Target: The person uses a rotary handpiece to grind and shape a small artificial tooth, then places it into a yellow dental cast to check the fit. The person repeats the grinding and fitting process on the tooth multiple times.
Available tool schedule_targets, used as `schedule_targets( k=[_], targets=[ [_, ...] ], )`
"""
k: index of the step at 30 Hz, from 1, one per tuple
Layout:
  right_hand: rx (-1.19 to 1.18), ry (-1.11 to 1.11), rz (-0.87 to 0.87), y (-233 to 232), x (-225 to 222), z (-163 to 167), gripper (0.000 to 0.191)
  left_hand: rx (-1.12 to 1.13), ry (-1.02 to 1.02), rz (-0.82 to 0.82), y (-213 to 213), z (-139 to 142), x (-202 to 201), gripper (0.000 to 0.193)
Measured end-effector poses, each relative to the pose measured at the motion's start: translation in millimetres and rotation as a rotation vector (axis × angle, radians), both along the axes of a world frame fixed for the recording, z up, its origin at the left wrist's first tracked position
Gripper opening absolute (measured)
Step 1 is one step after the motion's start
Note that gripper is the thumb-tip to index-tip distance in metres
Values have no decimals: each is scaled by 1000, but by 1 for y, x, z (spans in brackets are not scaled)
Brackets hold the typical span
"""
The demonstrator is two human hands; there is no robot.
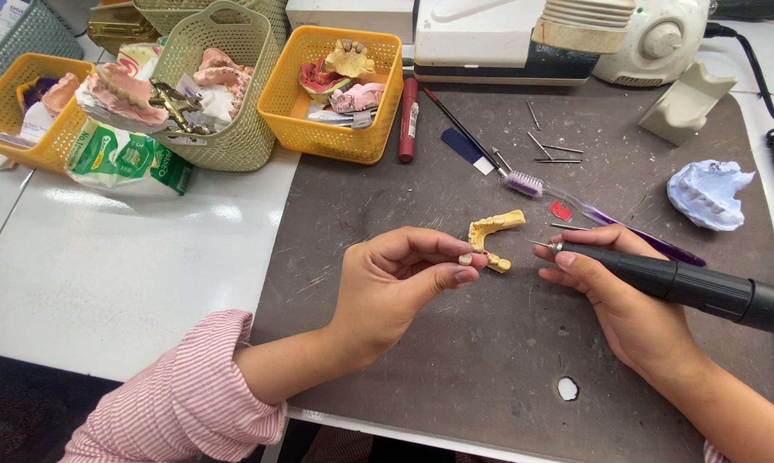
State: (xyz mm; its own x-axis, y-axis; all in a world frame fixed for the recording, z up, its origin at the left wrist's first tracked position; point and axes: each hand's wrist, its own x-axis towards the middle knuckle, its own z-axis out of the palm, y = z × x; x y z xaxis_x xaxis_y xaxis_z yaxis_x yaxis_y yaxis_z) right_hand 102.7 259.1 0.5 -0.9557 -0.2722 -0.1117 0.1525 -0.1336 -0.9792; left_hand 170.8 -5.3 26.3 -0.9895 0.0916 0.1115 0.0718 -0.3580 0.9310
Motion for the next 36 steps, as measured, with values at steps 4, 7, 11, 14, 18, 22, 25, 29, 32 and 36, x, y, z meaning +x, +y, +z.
schedule_targets(
  k=[4, 7, 11, 14, 18, 22, 25, 29, 32, 36],
  targets=[
    [-9, -5, -1, 1, 0, -1, 23, -25, 13, -11, -1, 1, 0, 23],
    [-9, -5, -1, 1, 1, 0, 23, -38, 20, -30, 0, -1, 1, 25],
    [-35, 52, 10, 3, 3, 2, 20, -27, 10, -81, 2, -6, -2, 26],
    [-59, 188, 42, 7, 8, 4, 21, 23, -87, -136, 5, -15, -9, 25],
    [43, 398, 125, 15, 15, 9, 21, 94, -276, -235, 16, -32, -23, 26],
    [74, 370, 197, 15, 15, 11, 22, 164, -326, -312, 22, -46, -38, 30],
    [132, 366, 171, 11, 9, 9, 22, 188, -342, -300, 23, -54, -45, 27],
    [205, 383, 146, 5, -1, 3, 26, 209, -401, -272, 22, -61, -53, 21],
    [210, 378, 135, 0, -8, -3, 28, 272, -381, -260, 22, -64, -59, 19],
    [247, 417, 147, -4, -13, -7, 28, 290, -411, -271, 19, -68, -63, 21]
  ],
)
